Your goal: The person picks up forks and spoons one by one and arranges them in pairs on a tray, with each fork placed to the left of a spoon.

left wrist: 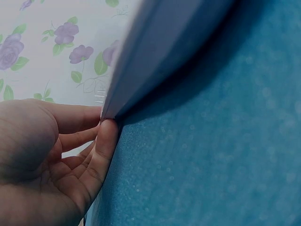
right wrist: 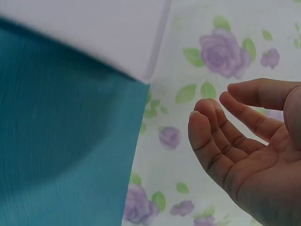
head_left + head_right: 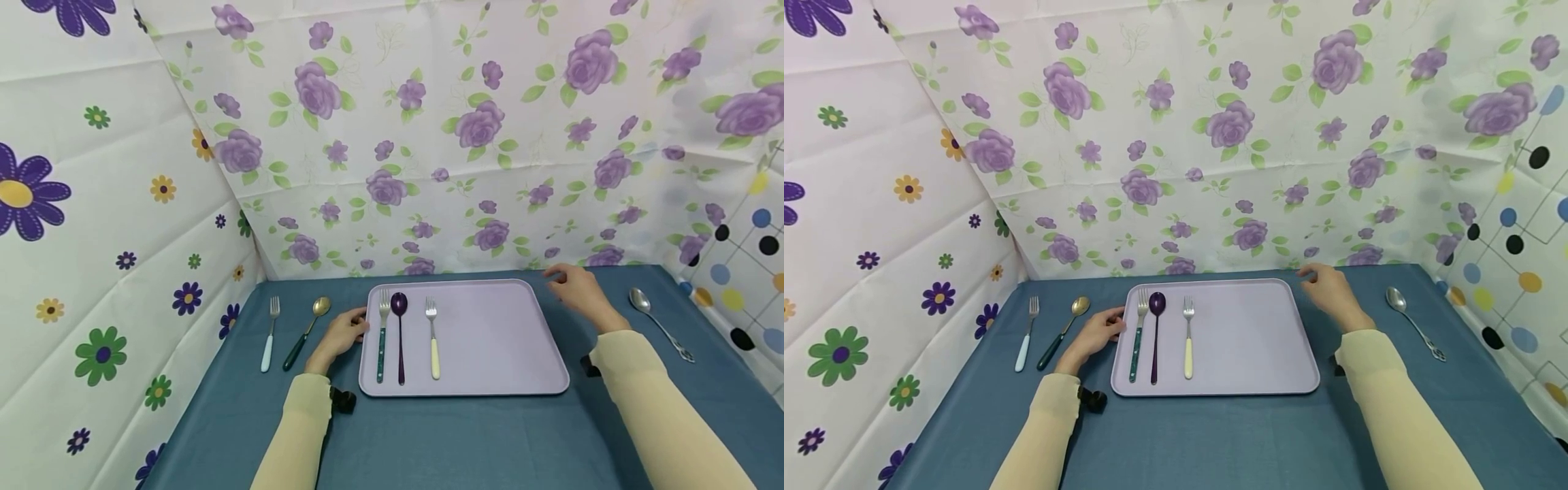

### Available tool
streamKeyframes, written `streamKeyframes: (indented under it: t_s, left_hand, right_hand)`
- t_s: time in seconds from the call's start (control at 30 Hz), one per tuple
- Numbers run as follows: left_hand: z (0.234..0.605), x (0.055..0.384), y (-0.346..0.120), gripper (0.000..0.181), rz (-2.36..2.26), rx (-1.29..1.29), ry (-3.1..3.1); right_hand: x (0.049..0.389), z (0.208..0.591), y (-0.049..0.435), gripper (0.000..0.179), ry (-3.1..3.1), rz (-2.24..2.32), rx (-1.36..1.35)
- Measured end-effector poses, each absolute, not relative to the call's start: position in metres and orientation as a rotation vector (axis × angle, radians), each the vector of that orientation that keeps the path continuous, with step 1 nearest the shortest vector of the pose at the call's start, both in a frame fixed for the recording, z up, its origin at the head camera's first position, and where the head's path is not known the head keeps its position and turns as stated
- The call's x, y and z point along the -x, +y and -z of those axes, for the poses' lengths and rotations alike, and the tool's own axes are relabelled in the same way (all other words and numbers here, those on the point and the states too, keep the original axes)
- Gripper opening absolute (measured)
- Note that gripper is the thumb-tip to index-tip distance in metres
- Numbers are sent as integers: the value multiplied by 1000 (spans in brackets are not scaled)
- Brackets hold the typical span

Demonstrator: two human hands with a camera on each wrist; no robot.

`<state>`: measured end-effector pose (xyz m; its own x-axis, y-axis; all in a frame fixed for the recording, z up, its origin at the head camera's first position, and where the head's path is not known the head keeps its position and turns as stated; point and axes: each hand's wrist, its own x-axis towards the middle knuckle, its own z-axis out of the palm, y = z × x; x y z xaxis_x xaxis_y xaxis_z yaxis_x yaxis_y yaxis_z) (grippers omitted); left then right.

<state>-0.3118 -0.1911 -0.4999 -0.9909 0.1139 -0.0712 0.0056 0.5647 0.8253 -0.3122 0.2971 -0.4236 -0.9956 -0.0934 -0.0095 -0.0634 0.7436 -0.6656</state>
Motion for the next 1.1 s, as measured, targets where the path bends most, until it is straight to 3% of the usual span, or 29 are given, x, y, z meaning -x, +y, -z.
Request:
streamKeyframes:
  t_s: [1.1]
  left_hand:
    - [502, 313, -189, 48, -1402, -89, 2682]
  right_hand:
    - [295, 425, 389, 41, 2957, 1052, 0]
